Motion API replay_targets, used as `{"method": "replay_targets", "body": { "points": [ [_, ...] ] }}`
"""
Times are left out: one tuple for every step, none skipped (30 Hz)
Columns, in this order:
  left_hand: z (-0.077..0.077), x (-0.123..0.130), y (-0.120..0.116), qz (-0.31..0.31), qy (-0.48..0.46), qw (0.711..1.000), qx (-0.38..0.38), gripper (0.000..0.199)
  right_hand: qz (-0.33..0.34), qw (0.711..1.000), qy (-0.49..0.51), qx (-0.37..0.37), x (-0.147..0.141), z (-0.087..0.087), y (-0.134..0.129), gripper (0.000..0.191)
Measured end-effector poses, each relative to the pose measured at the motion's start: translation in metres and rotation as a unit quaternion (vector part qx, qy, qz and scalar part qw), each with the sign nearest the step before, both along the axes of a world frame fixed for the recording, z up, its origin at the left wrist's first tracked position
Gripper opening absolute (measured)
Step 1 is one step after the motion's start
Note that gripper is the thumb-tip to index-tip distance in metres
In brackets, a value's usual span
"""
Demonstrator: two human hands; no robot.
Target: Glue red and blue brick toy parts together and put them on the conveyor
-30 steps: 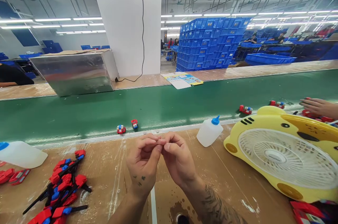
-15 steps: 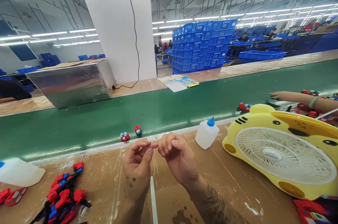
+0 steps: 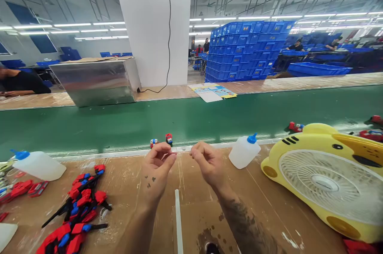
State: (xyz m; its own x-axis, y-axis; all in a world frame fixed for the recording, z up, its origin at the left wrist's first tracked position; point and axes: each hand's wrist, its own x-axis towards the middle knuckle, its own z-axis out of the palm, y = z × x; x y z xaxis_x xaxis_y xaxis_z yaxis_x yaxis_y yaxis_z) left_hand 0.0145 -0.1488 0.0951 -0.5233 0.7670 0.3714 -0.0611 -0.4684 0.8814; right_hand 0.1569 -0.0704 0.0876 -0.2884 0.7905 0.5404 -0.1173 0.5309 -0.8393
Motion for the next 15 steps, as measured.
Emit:
{"method": "replay_targets", "body": {
  "points": [
    [-0.006,-0.012,-0.004,0.027,0.055,0.998,-0.02,0.015,-0.022,0.999,-0.034,-0.01,-0.003,-0.01,0.015,0.039],
    [-0.014,-0.026,-0.011,0.045,0.116,0.991,-0.05,0.014,-0.041,0.996,-0.073,-0.028,-0.008,-0.021,0.032,0.04],
    [-0.022,-0.041,-0.019,0.054,0.178,0.978,-0.088,0.014,-0.044,0.99,-0.126,-0.054,-0.015,-0.034,0.049,0.037],
    [-0.032,-0.057,-0.03,0.057,0.238,0.96,-0.135,0.016,-0.038,0.979,-0.188,-0.067,-0.023,-0.047,0.065,0.029],
    [-0.042,-0.074,-0.042,0.057,0.293,0.936,-0.185,0.018,-0.028,0.966,-0.246,-0.068,-0.033,-0.061,0.079,0.017],
    [-0.052,-0.091,-0.056,0.062,0.338,0.91,-0.234,0.02,-0.017,0.957,-0.281,-0.07,-0.043,-0.073,0.091,0.012],
    [-0.062,-0.107,-0.071,0.073,0.378,0.88,-0.279,0.023,-0.01,0.95,-0.306,-0.066,-0.055,-0.084,0.101,0.021],
    [-0.071,-0.122,-0.086,0.089,0.416,0.849,-0.312,0.024,-0.007,0.946,-0.319,-0.062,-0.066,-0.093,0.109,0.032],
    [-0.078,-0.135,-0.101,0.106,0.457,0.817,-0.335,0.024,-0.007,0.944,-0.324,-0.059,-0.078,-0.1,0.115,0.041],
    [-0.085,-0.146,-0.116,0.118,0.499,0.783,-0.351,0.024,-0.011,0.942,-0.329,-0.055,-0.089,-0.105,0.12,0.048],
    [-0.091,-0.153,-0.129,0.122,0.54,0.75,-0.362,0.022,-0.016,0.941,-0.333,-0.053,-0.099,-0.108,0.125,0.053],
    [-0.095,-0.158,-0.14,0.119,0.578,0.717,-0.371,0.02,-0.02,0.94,-0.335,-0.053,-0.108,-0.109,0.13,0.054],
    [-0.099,-0.159,-0.15,0.109,0.61,0.687,-0.38,0.02,-0.023,0.94,-0.336,-0.054,-0.115,-0.109,0.135,0.052],
    [-0.102,-0.159,-0.157,0.094,0.634,0.663,-0.387,0.023,-0.024,0.94,-0.335,-0.055,-0.121,-0.108,0.14,0.047],
    [-0.104,-0.157,-0.162,0.075,0.652,0.645,-0.391,0.027,-0.022,0.941,-0.332,-0.055,-0.124,-0.106,0.144,0.041]
  ]
}}
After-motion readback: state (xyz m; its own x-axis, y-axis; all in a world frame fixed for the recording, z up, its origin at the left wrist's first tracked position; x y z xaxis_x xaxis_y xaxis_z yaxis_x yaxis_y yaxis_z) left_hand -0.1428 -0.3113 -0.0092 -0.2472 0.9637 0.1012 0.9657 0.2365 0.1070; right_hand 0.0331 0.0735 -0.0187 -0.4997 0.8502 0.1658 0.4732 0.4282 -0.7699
